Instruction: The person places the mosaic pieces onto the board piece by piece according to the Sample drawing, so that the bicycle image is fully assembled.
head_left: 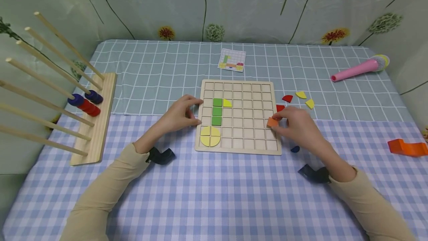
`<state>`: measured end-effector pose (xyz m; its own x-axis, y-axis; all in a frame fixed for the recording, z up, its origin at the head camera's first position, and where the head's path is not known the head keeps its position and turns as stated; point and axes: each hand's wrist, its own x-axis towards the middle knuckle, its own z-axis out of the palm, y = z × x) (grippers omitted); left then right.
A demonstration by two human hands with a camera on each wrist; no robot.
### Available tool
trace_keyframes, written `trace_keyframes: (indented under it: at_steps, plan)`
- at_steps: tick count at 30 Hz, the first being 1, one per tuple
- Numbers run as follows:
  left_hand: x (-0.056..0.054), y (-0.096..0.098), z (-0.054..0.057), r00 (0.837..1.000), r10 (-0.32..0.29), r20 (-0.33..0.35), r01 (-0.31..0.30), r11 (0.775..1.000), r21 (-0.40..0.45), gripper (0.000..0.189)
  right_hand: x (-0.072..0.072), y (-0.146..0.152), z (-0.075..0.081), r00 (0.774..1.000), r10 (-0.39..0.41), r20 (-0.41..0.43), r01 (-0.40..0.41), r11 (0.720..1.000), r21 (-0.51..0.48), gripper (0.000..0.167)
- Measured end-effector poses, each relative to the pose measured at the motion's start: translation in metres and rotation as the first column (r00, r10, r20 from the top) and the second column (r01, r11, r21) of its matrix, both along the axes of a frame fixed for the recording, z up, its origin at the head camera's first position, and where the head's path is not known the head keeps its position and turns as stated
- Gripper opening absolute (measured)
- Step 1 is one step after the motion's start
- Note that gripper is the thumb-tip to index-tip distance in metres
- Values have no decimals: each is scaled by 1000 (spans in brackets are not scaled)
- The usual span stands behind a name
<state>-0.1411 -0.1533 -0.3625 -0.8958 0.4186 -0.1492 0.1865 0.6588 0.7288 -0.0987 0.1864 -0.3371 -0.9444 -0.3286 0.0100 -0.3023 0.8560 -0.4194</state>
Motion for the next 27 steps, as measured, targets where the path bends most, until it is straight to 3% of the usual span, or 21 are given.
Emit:
trace_keyframes:
  at_steps: [18,27]
  plan:
    - [3,-1,0,1000,-1,-4,1,1000,-6,66,2,-39,1,992,128,4,-127,991,-46,19]
    - [0,-1,-1,1000,-12,-11,12,1000,3,66,1,-58,2,990,133,47,-130,990,-50,23]
